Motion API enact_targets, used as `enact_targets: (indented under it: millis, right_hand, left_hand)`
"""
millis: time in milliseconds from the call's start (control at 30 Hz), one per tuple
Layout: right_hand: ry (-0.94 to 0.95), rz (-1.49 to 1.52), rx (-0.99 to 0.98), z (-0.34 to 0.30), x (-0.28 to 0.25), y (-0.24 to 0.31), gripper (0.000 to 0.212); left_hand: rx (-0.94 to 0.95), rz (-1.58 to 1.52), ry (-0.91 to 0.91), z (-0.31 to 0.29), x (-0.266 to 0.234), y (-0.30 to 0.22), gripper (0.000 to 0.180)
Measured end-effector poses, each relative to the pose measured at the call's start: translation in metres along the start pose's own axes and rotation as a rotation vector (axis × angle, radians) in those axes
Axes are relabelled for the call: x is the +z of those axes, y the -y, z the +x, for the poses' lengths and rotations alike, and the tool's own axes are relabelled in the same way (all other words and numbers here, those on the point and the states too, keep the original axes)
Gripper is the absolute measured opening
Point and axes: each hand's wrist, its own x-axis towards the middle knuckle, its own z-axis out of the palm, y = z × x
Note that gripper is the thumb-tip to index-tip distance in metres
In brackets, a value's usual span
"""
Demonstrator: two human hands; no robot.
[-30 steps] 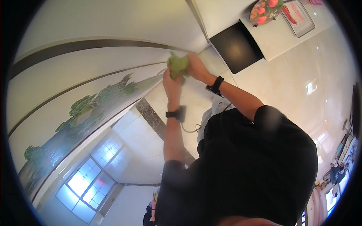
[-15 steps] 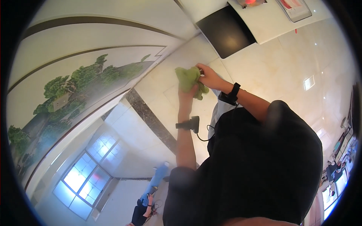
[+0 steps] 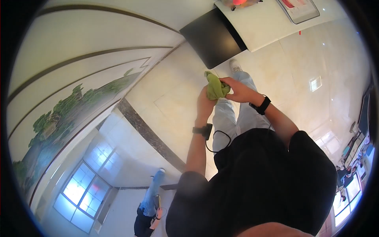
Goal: The person wipes a door handle, a decorative wall panel, a tabletop, and a door frame using a green cloth.
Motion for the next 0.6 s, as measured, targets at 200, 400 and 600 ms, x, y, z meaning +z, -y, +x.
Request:
enact_targets:
  millis: [200,400,600]
  right_hand:
    - [-0.201,-0.55,-0.003,0.026,-0.04,-0.03,0.08]
    - [-0.072,-0.641,0.2,0.046,-0.08,-0.108,0.066]
    - [-0.182,-0.649,0.2,0.084,-0.072,-0.162,0.063]
  left_hand:
    - [0.209,0.435,0.088,0.078,0.056,0.019,0.038]
    - [0.167,0.404,0.122,0.143,0.106,0.016,0.038]
    - [0.123,0.183,-0.016,0.188,0.109,0.066,0.051]
